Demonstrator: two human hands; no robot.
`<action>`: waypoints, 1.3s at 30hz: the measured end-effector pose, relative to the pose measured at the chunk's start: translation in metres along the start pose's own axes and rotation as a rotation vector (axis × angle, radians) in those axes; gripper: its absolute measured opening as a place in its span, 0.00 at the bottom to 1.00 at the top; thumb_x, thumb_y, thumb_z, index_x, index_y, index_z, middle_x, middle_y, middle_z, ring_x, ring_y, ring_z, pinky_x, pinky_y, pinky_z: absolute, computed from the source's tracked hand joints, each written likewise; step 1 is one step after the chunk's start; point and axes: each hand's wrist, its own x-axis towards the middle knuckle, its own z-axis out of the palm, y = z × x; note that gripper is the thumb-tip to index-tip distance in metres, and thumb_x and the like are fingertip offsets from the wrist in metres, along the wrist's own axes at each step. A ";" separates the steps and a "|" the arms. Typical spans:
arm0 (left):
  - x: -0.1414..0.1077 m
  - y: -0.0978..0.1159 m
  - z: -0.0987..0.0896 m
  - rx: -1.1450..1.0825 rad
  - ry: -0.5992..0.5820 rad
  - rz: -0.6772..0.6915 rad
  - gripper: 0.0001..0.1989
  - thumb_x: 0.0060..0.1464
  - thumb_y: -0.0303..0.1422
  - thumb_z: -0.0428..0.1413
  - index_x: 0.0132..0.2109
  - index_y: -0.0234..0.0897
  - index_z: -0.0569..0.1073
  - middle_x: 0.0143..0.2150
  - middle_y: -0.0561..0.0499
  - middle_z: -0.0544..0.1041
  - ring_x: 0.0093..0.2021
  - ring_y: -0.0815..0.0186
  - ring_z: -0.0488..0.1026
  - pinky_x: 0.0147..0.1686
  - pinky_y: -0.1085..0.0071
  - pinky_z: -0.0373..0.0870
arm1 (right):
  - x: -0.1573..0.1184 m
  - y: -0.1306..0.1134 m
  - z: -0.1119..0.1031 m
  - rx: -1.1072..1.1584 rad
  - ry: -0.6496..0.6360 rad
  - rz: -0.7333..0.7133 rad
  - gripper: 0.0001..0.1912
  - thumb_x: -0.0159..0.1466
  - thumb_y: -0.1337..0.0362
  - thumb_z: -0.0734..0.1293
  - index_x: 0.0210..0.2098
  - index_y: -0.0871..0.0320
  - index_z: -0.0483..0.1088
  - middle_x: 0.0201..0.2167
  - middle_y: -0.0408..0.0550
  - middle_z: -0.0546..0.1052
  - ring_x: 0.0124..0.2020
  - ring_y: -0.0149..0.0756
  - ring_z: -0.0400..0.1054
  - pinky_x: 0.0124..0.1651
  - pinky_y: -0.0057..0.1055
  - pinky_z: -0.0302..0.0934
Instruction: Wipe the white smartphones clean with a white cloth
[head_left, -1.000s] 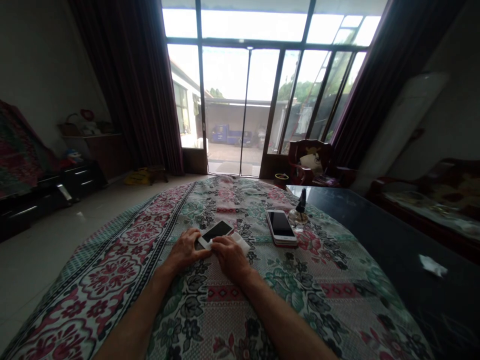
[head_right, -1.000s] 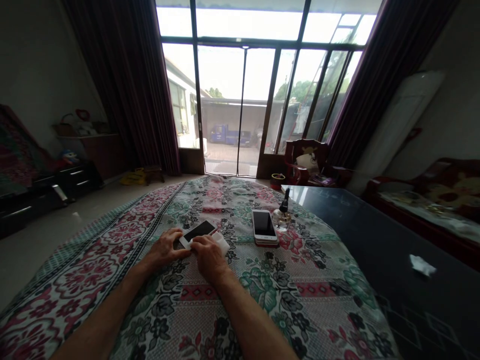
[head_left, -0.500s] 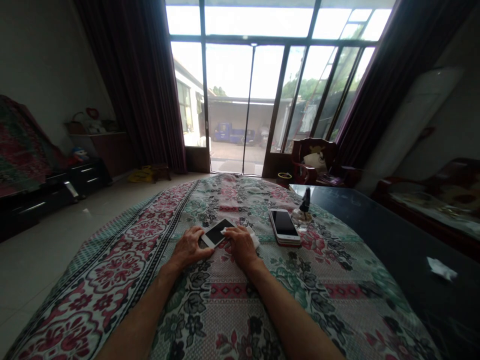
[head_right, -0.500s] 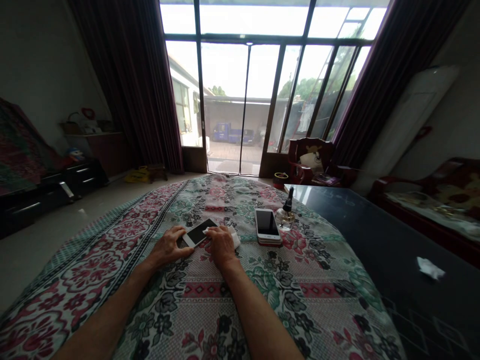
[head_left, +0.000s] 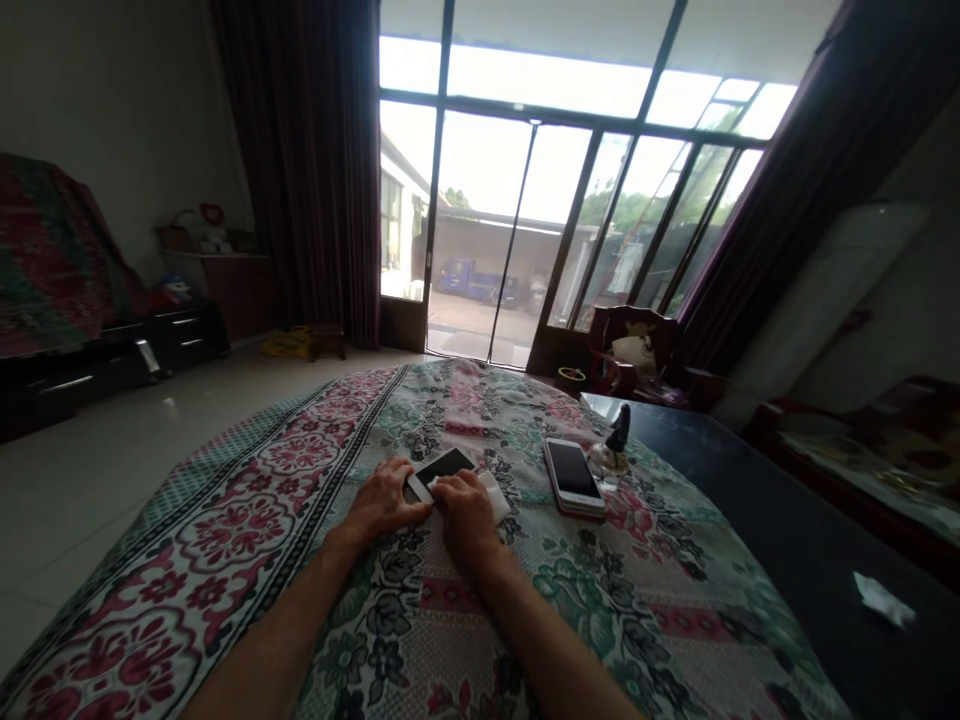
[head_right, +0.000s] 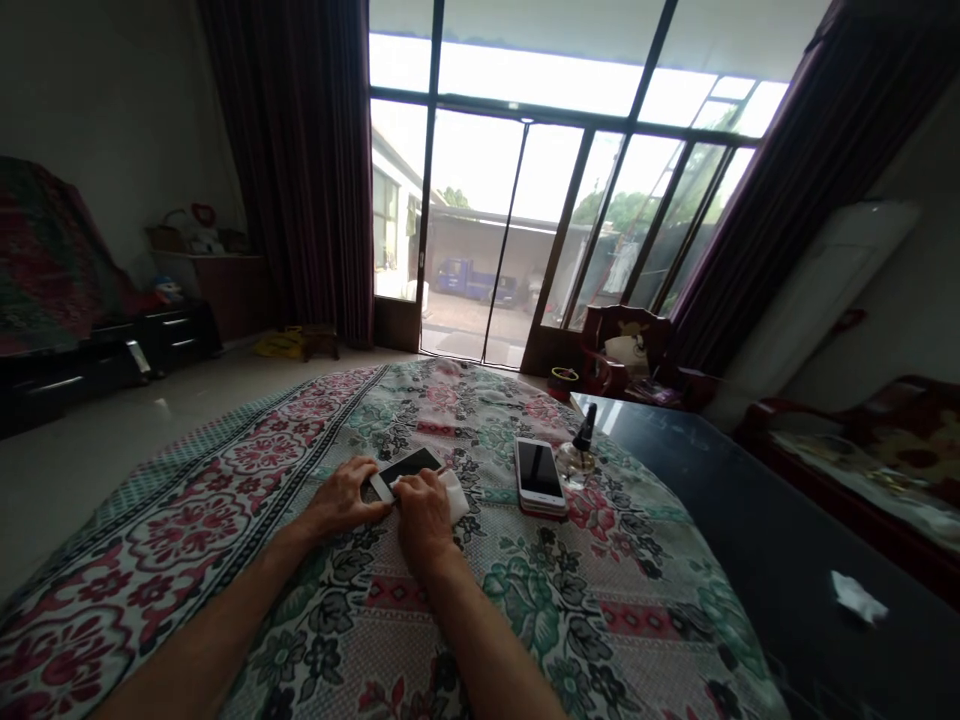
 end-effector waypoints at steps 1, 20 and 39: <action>0.000 0.000 0.000 0.000 -0.001 0.002 0.21 0.42 0.39 0.61 0.45 0.36 0.73 0.49 0.43 0.73 0.53 0.52 0.69 0.54 0.62 0.64 | 0.000 -0.003 0.000 -0.004 -0.028 -0.029 0.12 0.64 0.71 0.62 0.39 0.54 0.76 0.40 0.46 0.79 0.46 0.39 0.64 0.50 0.32 0.55; 0.001 0.001 -0.005 -0.034 -0.051 -0.018 0.20 0.41 0.39 0.63 0.43 0.37 0.75 0.50 0.44 0.73 0.51 0.53 0.69 0.53 0.63 0.63 | 0.052 0.017 -0.002 -0.199 -0.148 0.069 0.10 0.62 0.68 0.64 0.40 0.55 0.76 0.40 0.51 0.78 0.46 0.41 0.64 0.48 0.32 0.53; 0.003 -0.005 -0.002 -0.116 -0.020 -0.034 0.23 0.36 0.41 0.65 0.42 0.37 0.75 0.50 0.44 0.73 0.51 0.52 0.70 0.53 0.62 0.65 | 0.059 0.043 -0.004 -0.134 -0.123 0.085 0.12 0.62 0.72 0.62 0.39 0.55 0.76 0.38 0.49 0.78 0.45 0.38 0.66 0.46 0.29 0.53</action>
